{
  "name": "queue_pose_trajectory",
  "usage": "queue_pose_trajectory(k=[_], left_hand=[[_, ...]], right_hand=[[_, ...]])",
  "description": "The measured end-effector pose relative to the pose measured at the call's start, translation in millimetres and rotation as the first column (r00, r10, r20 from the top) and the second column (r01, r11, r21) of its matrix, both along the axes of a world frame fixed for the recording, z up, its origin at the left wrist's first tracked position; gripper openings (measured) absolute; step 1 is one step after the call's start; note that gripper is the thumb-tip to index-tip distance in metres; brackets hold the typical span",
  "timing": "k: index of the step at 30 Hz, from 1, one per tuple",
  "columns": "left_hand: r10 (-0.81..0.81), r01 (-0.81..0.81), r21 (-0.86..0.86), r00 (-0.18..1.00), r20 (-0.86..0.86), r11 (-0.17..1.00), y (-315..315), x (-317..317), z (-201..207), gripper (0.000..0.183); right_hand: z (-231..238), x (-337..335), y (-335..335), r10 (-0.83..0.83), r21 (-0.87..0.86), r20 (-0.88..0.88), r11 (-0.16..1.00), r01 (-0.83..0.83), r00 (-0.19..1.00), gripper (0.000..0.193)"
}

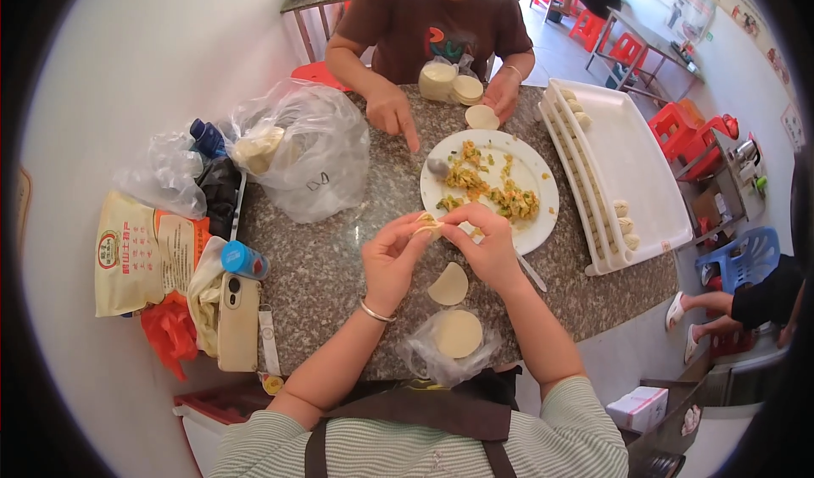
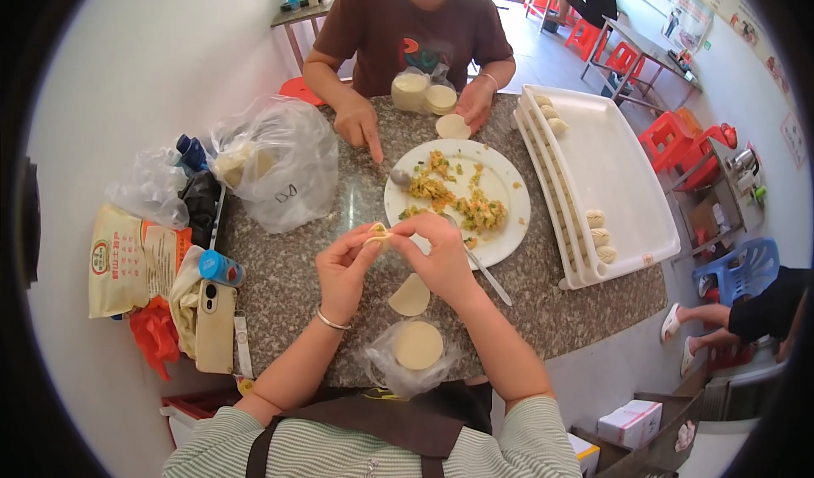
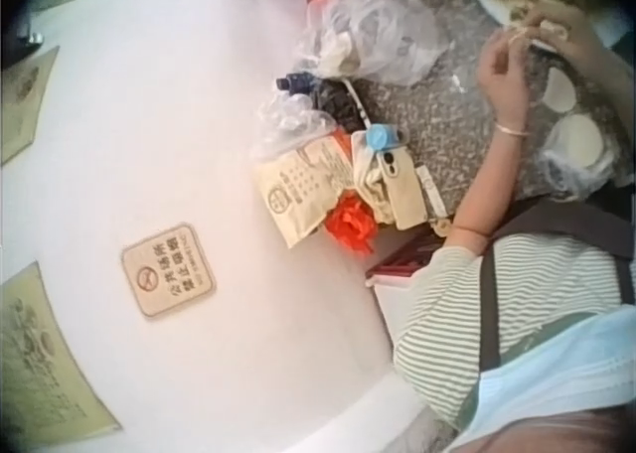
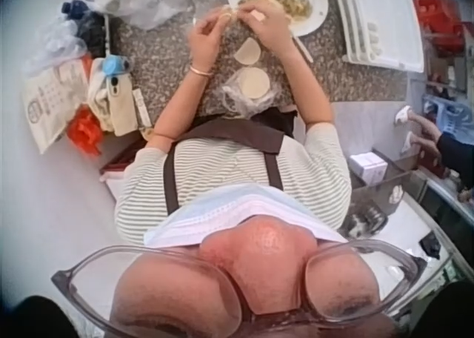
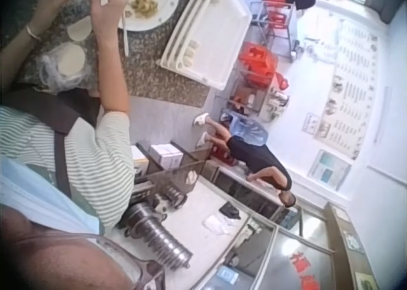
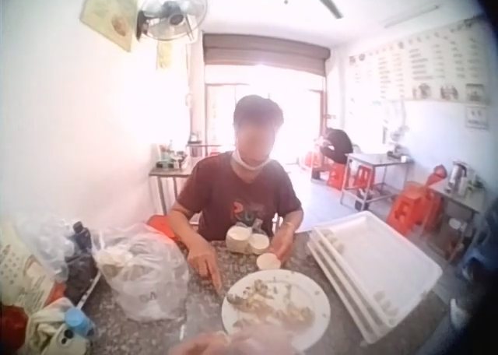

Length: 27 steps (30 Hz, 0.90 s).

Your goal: The recorder is sitting at a table in a restaurant, filling dumpling wrappers with a vegetable and egg mixture and folding them into dumplings.

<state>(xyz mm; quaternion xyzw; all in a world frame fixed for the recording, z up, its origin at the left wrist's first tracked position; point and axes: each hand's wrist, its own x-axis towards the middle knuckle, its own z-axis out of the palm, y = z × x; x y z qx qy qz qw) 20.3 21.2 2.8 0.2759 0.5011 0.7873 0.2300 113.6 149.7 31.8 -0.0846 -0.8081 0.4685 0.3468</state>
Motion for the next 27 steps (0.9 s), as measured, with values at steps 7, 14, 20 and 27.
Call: queue_pose_trajectory(k=[7,14,20,27], left_hand=[[-0.112,0.111,-0.015,0.985,-0.129,0.994,0.8,0.5,-1.5,0.017],[-0.023,0.027,-0.11,0.999,0.034,0.994,1.5,1.0,-0.4,0.016],[-0.056,0.057,-0.027,0.997,0.054,0.998,4.5,2.7,3.2,0.016],[-0.11,0.109,-0.018,0.993,-0.05,0.994,1.8,-2.0,-2.3,0.015]], right_hand=[[4.8,9.0,16.5,0.107,-0.24,0.141,0.968,-0.071,0.984,0.01],[2.4,3.3,4.9,0.015,-0.007,0.017,1.0,-0.015,1.0,0.009],[-3.7,3.4,4.8,-0.029,-0.034,0.013,0.999,0.03,0.999,0.01],[3.1,6.3,9.1,0.08,-0.16,0.108,0.985,-0.062,0.991,0.011]])
